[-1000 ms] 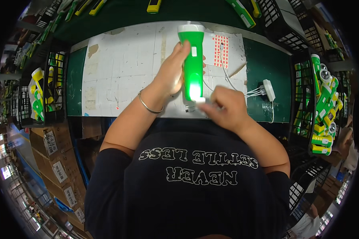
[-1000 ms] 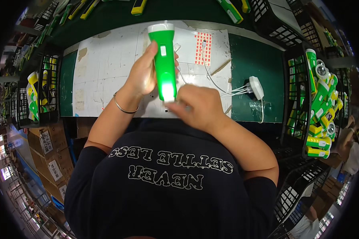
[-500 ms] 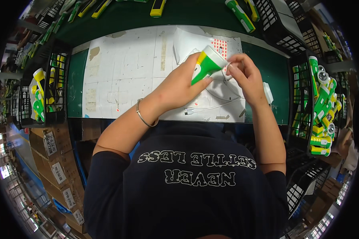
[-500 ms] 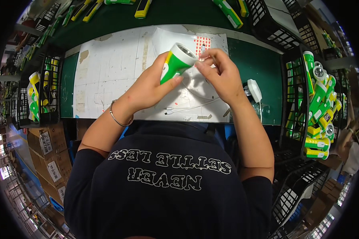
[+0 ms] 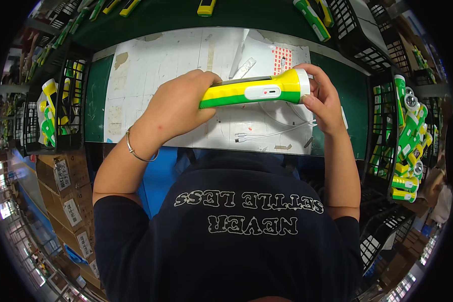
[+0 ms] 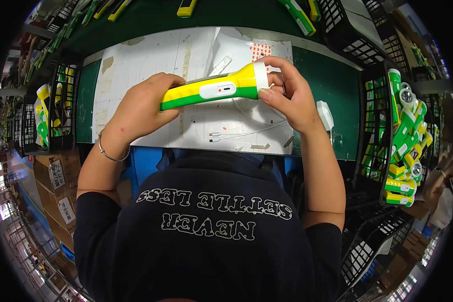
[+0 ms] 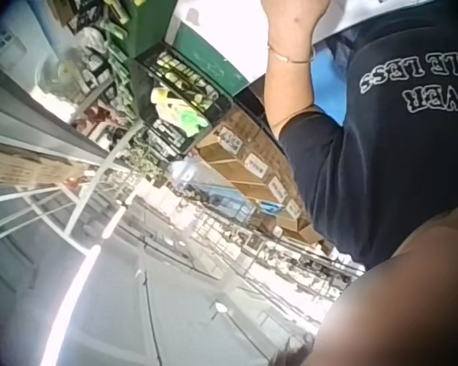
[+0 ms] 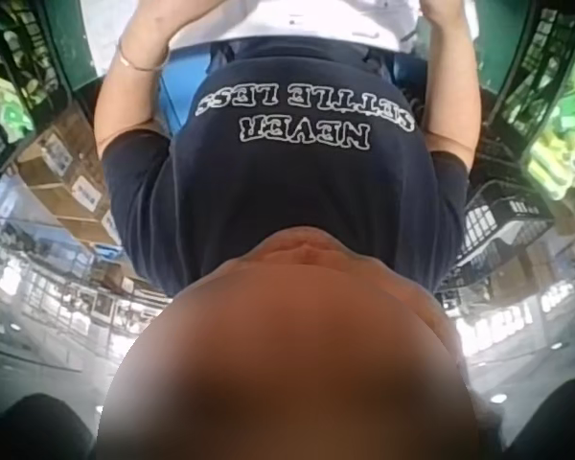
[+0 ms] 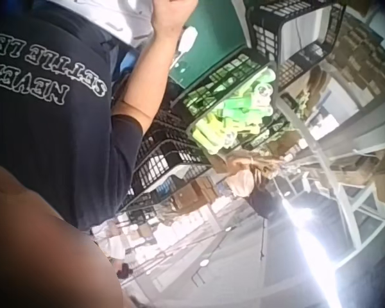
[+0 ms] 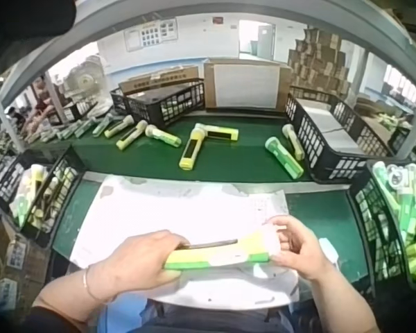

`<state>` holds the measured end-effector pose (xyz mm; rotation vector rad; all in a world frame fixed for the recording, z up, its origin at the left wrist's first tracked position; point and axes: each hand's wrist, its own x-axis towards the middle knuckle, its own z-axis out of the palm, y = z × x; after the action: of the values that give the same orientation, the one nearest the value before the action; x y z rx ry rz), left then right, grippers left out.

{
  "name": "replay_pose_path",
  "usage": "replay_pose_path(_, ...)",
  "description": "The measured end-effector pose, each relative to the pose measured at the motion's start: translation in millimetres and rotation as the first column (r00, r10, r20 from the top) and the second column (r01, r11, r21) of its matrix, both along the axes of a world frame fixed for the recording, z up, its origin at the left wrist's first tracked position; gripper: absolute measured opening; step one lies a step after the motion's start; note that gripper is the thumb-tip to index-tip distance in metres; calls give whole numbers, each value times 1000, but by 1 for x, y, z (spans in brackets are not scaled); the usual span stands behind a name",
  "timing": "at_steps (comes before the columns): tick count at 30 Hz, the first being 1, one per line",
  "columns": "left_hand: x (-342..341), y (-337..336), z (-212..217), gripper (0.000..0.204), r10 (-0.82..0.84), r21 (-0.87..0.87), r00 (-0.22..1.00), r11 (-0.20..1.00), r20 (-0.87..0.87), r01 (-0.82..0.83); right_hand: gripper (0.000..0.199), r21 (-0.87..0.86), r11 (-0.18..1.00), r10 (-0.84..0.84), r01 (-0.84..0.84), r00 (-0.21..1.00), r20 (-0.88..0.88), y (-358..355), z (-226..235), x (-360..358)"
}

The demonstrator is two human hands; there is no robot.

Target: Testing and applying stickers to flashlights on an assembly line.

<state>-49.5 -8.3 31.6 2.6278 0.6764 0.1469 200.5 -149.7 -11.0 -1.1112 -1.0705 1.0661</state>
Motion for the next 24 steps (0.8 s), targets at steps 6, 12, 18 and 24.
replay_pose_path(6, 11, -8, -8, 51, -110, -461, 993, 880, 43, 118, 50, -120, 989, 81, -88, 995, -65, 8, -9, -11)
replay_pose_path(12, 17, -13, -61, 69, 155, -768, 979, 640, 134, 4, 38, -305, 926, -61, 223, 886, 460, 29, -42, -34)
replay_pose_path(18, 24, -19, -76, 76, 256, -765, 943, 644, 213, -2, 26, -101, 911, -93, 400, 439, 893, 38, -70, -48)
replay_pose_path(24, 30, -19, -80, 74, 255, -662, 940, 748, 225, -44, 18, -240, 956, -145, 171, 982, 122, 19, -45, -31)
